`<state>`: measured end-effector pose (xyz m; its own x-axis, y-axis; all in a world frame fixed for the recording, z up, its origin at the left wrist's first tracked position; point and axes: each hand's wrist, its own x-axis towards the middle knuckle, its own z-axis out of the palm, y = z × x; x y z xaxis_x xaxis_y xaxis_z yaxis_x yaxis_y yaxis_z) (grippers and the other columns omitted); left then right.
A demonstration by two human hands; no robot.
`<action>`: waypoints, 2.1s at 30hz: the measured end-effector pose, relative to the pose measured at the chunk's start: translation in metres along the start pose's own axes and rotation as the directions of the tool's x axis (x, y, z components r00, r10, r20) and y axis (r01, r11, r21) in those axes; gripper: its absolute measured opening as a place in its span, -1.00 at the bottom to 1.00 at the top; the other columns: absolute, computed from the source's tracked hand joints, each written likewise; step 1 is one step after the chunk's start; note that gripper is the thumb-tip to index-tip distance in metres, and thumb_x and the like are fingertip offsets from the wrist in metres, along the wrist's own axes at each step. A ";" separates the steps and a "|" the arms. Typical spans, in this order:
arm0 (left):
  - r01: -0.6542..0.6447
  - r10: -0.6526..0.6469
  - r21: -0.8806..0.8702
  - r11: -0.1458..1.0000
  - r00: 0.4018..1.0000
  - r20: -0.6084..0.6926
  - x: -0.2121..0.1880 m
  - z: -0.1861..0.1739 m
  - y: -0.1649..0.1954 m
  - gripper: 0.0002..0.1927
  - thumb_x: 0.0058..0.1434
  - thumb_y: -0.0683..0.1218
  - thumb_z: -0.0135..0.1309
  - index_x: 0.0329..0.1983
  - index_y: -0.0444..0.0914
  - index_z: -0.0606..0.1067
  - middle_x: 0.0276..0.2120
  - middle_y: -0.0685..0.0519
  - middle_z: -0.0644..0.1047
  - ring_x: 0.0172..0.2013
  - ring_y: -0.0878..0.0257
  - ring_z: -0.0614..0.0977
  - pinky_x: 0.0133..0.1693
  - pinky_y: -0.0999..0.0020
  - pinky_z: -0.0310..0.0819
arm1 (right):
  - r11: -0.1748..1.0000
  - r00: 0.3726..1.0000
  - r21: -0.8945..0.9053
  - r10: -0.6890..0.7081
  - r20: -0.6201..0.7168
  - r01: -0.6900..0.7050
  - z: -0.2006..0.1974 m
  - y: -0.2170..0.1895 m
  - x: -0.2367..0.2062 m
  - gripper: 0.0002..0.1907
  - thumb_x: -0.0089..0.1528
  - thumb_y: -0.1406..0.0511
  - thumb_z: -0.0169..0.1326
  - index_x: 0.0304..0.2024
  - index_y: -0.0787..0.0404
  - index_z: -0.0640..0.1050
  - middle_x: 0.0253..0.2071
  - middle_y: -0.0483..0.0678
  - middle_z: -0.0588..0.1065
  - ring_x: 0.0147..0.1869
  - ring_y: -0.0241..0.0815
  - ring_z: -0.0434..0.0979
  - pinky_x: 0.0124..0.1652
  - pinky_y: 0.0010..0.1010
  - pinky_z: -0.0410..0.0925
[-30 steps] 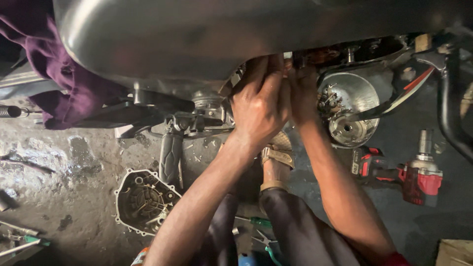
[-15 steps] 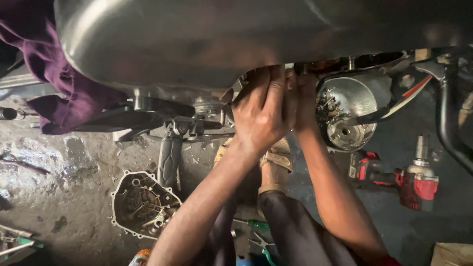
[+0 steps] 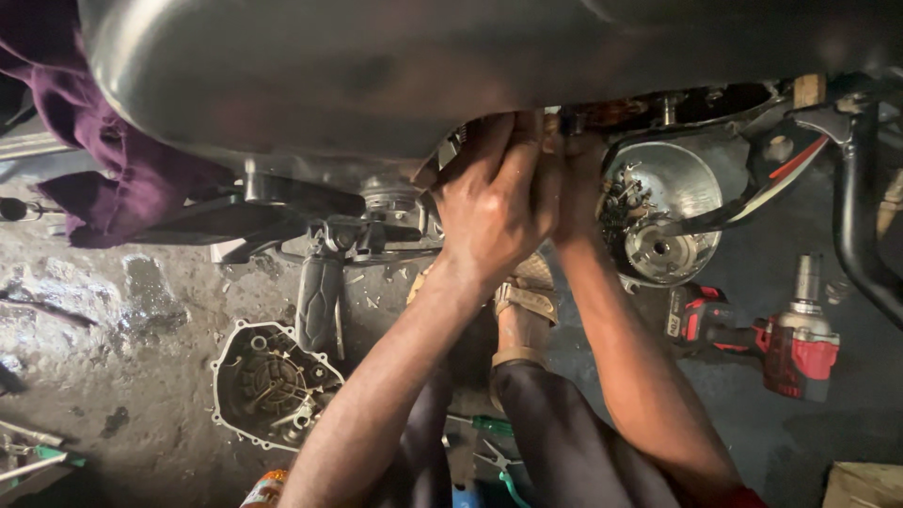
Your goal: The person sits on the floor and uses a white cloth to wipe and clean the underside of a motorcycle engine. They repeatedly rub the engine casing and surrounding components, occasionally adjusting their grip and position to reach different areas.
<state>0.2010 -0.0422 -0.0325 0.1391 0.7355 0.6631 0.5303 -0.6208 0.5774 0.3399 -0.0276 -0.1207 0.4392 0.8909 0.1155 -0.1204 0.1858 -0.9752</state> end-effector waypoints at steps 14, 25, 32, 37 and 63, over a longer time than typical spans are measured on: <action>-0.001 0.004 0.021 1.000 0.989 -0.147 0.002 0.003 0.004 -0.65 0.27 -0.16 0.23 0.10 -0.37 0.56 0.01 -0.16 0.59 -0.03 -0.05 0.68 0.08 0.16 0.54 | 0.995 0.996 -0.057 0.081 0.029 -0.080 -0.006 0.002 -0.003 -0.51 0.44 0.12 -0.07 -0.57 0.15 0.38 -0.53 -0.25 0.38 -0.43 -0.41 0.28 -0.41 -0.50 0.19; -0.070 0.080 0.076 0.995 0.987 -0.138 0.002 -0.001 0.006 -0.55 0.20 -0.15 0.18 0.14 -0.45 0.51 0.03 -0.29 0.55 0.03 -0.12 0.63 0.19 0.03 0.48 | 0.030 0.567 -0.721 -0.640 0.518 0.692 -0.008 -0.009 -0.022 -0.67 0.39 0.27 -0.07 -0.01 0.47 0.47 -0.09 0.10 0.43 -0.09 -0.06 0.40 -0.13 -0.20 0.34; -0.014 0.016 0.018 1.000 0.989 -0.147 0.002 0.002 0.004 -0.62 0.26 -0.16 0.19 0.12 -0.41 0.52 0.02 -0.25 0.56 0.01 -0.10 0.64 0.09 0.15 0.54 | 0.939 0.989 -0.337 -0.024 0.149 0.073 -0.013 0.006 -0.010 -0.52 0.47 0.18 -0.07 -0.54 0.21 0.37 -0.56 -0.05 0.32 -0.49 -0.15 0.23 -0.45 -0.26 0.09; -0.038 0.047 0.056 0.998 0.986 -0.162 0.000 0.002 0.004 -0.60 0.24 -0.17 0.19 0.13 -0.41 0.51 0.02 -0.23 0.55 0.00 -0.11 0.65 0.08 0.13 0.55 | 0.488 0.797 -0.643 -0.480 0.367 0.590 -0.020 0.010 -0.015 -0.48 0.63 0.12 -0.16 -0.36 0.28 0.40 -0.41 -0.03 0.35 -0.29 -0.25 0.33 -0.25 -0.39 0.20; -0.034 0.044 0.087 0.996 0.992 -0.117 -0.005 0.005 0.001 -0.55 0.29 -0.13 0.23 0.21 -0.39 0.49 0.09 -0.23 0.53 0.07 -0.07 0.65 0.16 0.15 0.52 | 1.000 1.000 -0.026 -0.001 -0.003 0.001 -0.015 0.021 -0.001 -0.84 0.30 0.27 0.02 -0.38 0.10 0.39 -0.37 -0.28 0.46 -0.29 -0.46 0.40 -0.24 -0.54 0.36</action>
<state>0.2054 -0.0451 -0.0379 0.0638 0.6706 0.7391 0.5961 -0.6196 0.5107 0.3501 -0.0308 -0.1443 0.4420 0.8894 0.1164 -0.0966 0.1761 -0.9796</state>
